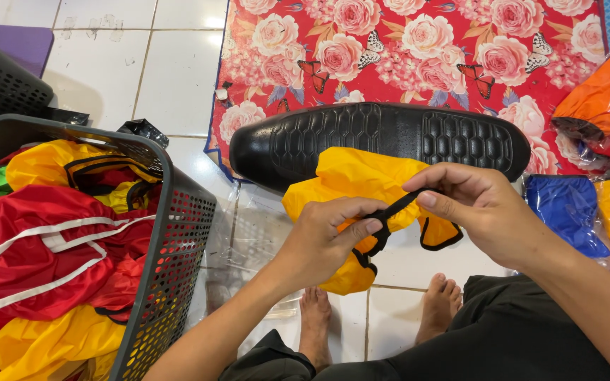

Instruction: Trimming excess material from a yellow and black fabric seat cover using scissors

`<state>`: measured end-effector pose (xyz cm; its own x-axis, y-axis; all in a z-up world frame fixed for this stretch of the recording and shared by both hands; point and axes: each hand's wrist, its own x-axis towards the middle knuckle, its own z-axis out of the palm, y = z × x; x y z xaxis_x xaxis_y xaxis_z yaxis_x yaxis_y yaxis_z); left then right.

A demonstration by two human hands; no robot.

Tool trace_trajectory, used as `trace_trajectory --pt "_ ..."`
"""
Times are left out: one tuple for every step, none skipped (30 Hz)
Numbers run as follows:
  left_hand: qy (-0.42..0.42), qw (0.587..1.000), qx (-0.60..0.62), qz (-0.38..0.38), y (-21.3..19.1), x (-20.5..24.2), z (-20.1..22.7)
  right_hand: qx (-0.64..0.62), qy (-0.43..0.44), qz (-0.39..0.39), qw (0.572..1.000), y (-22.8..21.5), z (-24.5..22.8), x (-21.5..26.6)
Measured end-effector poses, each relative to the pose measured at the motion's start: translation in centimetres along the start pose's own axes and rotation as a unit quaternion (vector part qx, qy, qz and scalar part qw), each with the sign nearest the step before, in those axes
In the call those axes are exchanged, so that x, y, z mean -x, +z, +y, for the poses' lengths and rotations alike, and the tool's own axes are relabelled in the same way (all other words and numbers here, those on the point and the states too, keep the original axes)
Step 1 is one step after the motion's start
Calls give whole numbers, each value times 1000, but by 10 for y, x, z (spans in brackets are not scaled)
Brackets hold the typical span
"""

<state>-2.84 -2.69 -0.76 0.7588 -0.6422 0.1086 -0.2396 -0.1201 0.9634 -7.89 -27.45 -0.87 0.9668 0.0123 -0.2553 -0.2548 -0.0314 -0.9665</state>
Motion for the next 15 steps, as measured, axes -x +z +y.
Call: trace_trajectory --pt "0 1000 0 0 0 1 -1 0 0 0 1000 -1 1 -1" --pt "-8 1000 8 0 1 1 -2 5 -3 -9 1000 -1 2 -2" --pt "-15 1000 15 -1 1 1 -3 10 -6 -18 1000 -3 3 -3" --pt "-14 1000 15 -2 1 1 -3 10 -7 -17 1000 -6 4 -7" --pt "-30 999 24 1 1 1 -4 20 -3 -32 999 -8 4 -11" --pt "-46 998 34 3 2 2 -4 31 1 -48 998 -11 5 -14" --pt "-46 998 34 3 1 2 -4 30 1 -47 998 -14 1 -22" --pt "-59 996 61 5 1 2 -3 81 9 -31 996 -17 -2 -30" --pt "-71 993 89 6 0 2 -3 132 16 -15 991 -20 -6 -37" --pt "-71 993 89 5 1 3 -5 131 17 -14 991 -30 5 -47" --pt "-75 993 85 21 2 2 -7 166 8 7 986 -40 15 -58" --pt "-79 993 81 36 1 2 -9 201 -2 28 979 -50 25 -69" --pt "-74 993 78 40 0 2 -9 202 -8 26 979 -65 44 -80" --pt "-73 992 95 31 -1 3 -9 256 55 -18 965 -79 63 -91" --pt "-73 991 112 20 -2 4 -8 305 119 -61 943 -93 83 -101"
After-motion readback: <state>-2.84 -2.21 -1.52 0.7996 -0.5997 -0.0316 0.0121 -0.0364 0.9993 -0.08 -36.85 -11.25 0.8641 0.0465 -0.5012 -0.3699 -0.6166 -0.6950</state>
